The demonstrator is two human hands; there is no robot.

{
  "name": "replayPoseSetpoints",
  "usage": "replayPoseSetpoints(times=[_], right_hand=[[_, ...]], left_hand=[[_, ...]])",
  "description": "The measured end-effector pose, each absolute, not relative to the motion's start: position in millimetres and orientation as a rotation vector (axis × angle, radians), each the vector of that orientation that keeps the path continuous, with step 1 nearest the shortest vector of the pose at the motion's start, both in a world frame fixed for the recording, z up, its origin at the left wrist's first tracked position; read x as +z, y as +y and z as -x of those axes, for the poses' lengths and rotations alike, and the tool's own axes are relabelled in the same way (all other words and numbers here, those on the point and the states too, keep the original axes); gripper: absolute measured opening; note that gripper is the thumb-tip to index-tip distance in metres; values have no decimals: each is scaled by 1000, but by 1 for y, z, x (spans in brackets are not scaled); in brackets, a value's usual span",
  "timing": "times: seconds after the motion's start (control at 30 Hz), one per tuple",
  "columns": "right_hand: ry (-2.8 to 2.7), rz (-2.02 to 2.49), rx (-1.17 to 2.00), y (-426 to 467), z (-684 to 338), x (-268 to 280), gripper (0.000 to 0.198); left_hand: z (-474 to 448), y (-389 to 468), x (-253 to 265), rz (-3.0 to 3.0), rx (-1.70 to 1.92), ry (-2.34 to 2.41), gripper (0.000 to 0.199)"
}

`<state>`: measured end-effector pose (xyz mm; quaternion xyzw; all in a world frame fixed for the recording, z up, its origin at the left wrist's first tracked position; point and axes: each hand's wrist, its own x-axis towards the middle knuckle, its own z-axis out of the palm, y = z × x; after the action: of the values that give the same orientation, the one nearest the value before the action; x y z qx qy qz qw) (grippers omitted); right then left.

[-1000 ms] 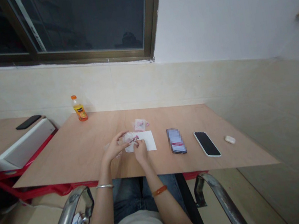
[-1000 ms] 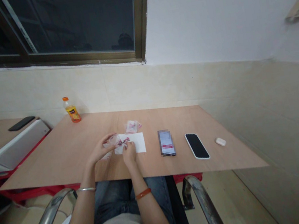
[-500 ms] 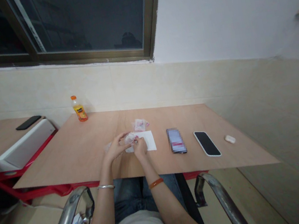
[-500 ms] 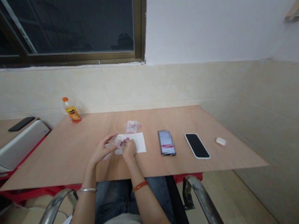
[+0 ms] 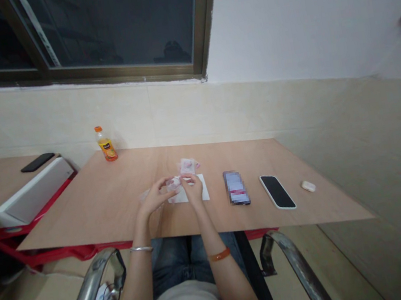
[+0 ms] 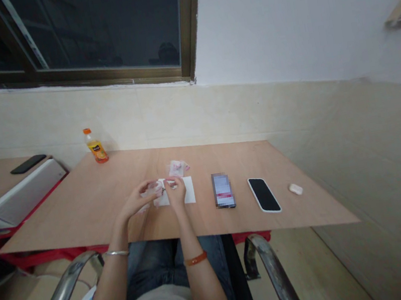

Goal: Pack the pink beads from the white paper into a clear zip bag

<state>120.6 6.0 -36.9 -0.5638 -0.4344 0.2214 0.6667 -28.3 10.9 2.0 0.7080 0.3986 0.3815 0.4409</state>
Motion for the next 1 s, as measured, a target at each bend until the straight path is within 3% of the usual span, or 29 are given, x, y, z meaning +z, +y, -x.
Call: replayPoseSetpoints(times=[0.33,0.7,1.0], right_hand=[[-1232,1157,408,-25,-117,21,14],[-1157,1103,445,-19,-122,13,18],[-1065,1352,435,7,-123,-46,21]], left_hand=[[27,4,13,-1797,937,932,52],[29,6,10,-1785,953,977,56],[30,4,17,-1820,955,999,55]])
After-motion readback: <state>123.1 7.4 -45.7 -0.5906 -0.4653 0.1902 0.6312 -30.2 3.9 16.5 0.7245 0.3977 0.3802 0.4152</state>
